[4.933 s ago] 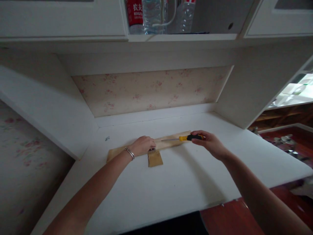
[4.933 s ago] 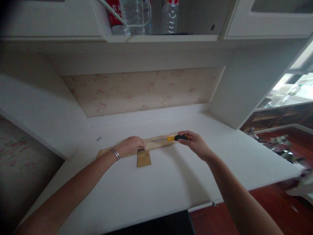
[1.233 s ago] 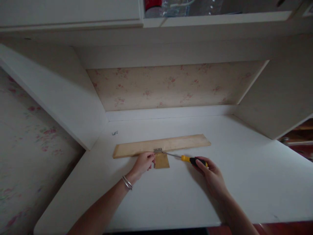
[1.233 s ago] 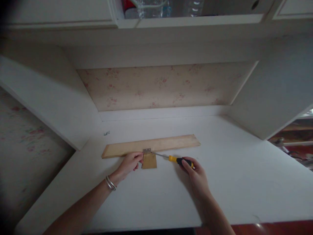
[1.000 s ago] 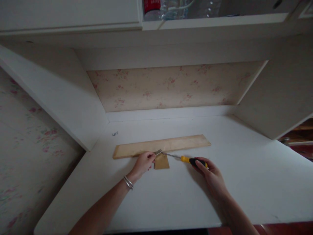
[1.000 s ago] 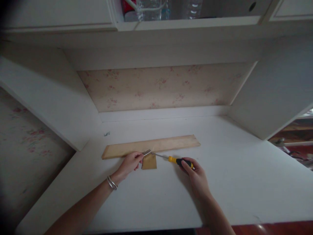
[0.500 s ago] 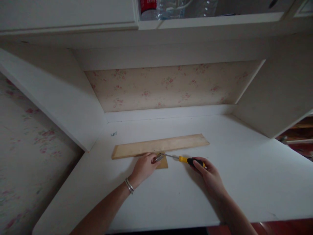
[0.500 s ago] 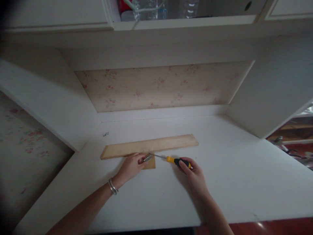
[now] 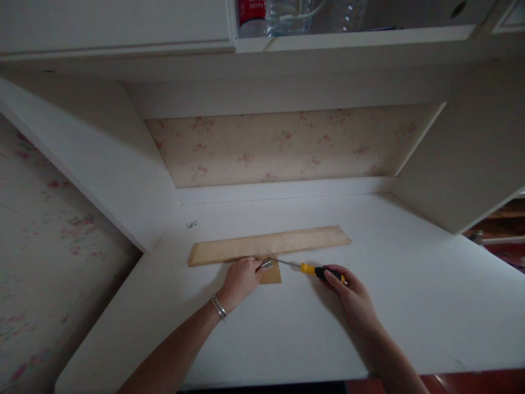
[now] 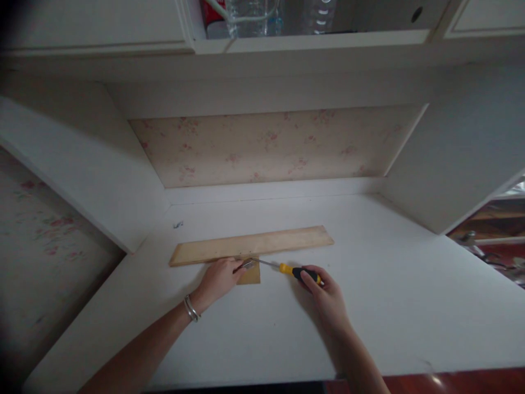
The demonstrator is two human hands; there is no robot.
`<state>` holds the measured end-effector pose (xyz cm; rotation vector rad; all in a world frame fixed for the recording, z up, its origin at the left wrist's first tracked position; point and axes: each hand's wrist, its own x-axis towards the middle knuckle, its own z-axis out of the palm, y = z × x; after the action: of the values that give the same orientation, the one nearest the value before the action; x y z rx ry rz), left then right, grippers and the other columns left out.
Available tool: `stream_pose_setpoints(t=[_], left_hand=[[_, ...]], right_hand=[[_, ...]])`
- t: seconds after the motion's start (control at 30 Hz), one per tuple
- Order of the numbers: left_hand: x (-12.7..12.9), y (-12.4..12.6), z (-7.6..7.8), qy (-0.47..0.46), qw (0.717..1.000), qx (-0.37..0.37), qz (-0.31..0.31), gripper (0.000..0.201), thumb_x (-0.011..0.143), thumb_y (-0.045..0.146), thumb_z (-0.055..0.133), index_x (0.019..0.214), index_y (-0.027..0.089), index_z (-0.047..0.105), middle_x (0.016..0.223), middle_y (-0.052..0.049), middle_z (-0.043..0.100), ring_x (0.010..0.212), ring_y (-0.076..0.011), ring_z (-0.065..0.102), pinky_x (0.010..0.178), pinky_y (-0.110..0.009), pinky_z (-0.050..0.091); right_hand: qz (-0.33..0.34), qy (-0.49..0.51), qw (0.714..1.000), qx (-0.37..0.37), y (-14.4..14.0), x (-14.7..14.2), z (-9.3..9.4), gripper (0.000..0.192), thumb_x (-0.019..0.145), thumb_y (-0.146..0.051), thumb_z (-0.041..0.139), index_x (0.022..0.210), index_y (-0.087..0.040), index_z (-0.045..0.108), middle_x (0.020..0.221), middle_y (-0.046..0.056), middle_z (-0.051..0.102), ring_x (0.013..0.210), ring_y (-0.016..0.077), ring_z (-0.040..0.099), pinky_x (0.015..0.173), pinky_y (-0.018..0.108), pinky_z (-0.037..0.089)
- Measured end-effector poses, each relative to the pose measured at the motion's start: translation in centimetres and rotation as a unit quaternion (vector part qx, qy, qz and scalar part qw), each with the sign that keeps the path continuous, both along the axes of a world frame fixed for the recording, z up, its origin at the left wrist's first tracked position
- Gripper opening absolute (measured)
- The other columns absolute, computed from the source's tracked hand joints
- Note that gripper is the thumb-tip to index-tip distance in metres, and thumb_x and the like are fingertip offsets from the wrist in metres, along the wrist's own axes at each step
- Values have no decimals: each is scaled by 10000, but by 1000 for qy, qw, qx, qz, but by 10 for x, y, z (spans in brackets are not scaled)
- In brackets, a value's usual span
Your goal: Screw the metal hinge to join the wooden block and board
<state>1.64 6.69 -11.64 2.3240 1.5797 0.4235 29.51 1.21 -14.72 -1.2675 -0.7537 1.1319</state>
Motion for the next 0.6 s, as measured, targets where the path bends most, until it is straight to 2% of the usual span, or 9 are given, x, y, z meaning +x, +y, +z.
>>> stream_pose_setpoints(t=[0.17,0.33,0.43,0.6], left_hand=[[-9,0,-6,-44,997,-33,51,249,826,428,576,881,227,712,838,-87,700,786,-212,622,703,-272,386],[-15,4,-10,-86,991,-87,62,244,792,414,590,838,204,703,708,-19,677,624,-151,572,576,-231,308],[-18,12,-16,-110,982,-124,85,280,738,427,627,792,161,694,687,-4,654,608,-135,540,551,-216,283],[-21,21,-19,-146,971,-182,42,372,782,471,541,726,139,697,597,18,572,588,-125,472,539,-213,245]], right_hand=[[18,-11,1000,6,-1,1,0,364,637,-401,787,927,-207,682,954,33,694,840,189,662,802,296,535],[28,-27,999,6,-1,2,-3,399,625,-413,795,941,-194,687,924,52,702,827,208,668,768,316,544],[38,-23,999,1,-2,3,-3,396,626,-411,796,940,-194,690,931,49,704,822,202,670,768,306,541],[37,-22,999,2,-3,2,-4,372,639,-401,789,939,-207,686,938,33,703,820,184,666,778,291,531]])
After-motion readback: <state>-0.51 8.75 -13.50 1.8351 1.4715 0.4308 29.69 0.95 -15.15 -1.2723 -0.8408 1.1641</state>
